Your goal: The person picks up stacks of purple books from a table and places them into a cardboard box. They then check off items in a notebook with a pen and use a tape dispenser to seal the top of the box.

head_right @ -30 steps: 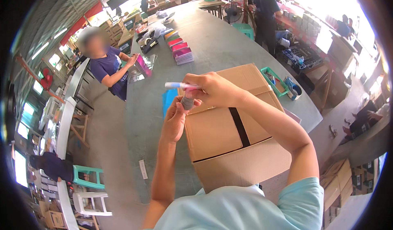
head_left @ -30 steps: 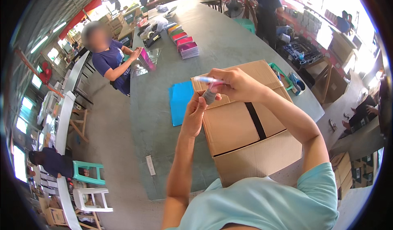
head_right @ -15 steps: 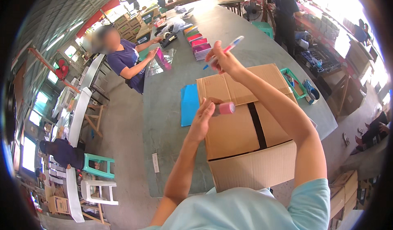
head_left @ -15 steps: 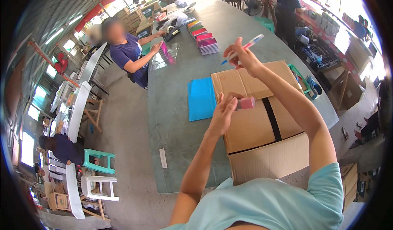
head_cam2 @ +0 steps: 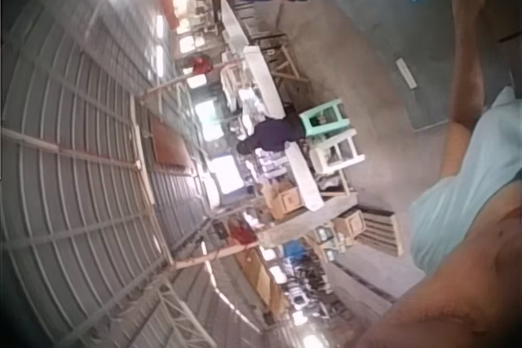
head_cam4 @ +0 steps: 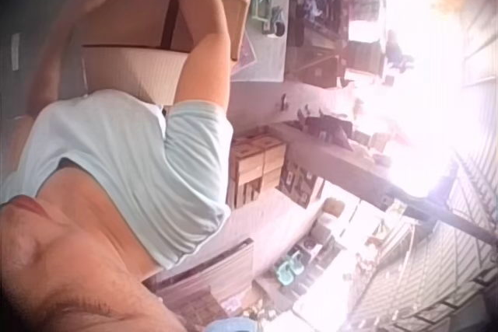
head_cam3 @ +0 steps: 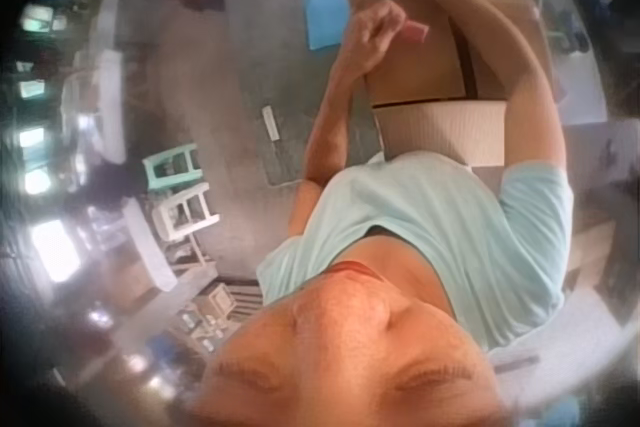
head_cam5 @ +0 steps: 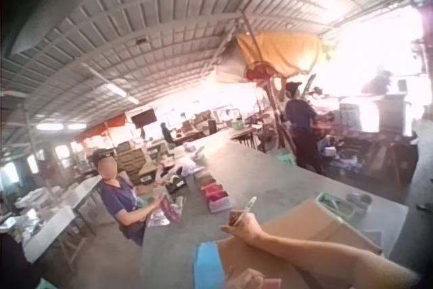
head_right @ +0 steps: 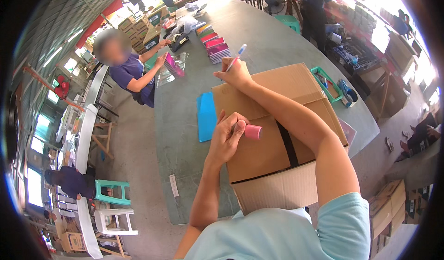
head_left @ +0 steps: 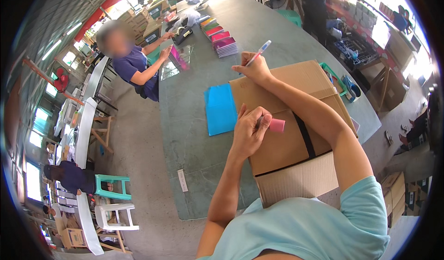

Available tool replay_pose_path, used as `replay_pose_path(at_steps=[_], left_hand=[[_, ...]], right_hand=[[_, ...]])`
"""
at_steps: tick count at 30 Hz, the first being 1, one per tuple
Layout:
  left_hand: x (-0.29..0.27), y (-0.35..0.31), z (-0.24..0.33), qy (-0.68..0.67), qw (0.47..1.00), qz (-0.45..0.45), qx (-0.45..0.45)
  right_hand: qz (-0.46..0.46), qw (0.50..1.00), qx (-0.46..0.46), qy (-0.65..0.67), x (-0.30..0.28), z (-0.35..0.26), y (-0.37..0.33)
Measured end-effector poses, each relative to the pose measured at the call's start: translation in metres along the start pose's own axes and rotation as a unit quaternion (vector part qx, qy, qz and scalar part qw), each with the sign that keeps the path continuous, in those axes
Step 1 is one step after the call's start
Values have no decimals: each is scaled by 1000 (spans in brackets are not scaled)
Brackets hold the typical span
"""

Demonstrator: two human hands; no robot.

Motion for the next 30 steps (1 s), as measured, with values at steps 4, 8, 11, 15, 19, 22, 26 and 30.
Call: replay_pose_path(at_steps=[4,8,11,15,19,22,26,30], left_hand=[[2,1,-1,3,1000,-3,1],[4,1,-4,3,1000,-18,1],[7,0,-6,1,1000,-31,-3],[8,0,-7,6,1000,-29,-3],[4,2,-1,21,1000,-1,3],[3,4,-2,25,1000,-4,-2],[1,1,-3,29,999,-15,-5],[-2,0,-2,54,998,-32,-14]], right_hand=[[-1,999,12,-37,3,4,-4],[-13,999,8,-37,6,5,-4],[-13,998,-9,-53,8,4,-4],[3,999,-38,-11,5,-1,-6],[11,999,-44,-13,4,-4,-6],[-23,999,-5,-43,6,7,-2],[-5,998,-15,-67,11,15,-4],[-12,970,238,46,-6,54,13]])
Point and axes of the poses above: each hand's wrist, its own y-axis towards the middle knuckle, its own x-axis out of the palm, z = x × y, the point moved 10 cm from there along y, towards the middle knuckle, and after that the axes turned 13 degrees about y, right-handed, at the moved point
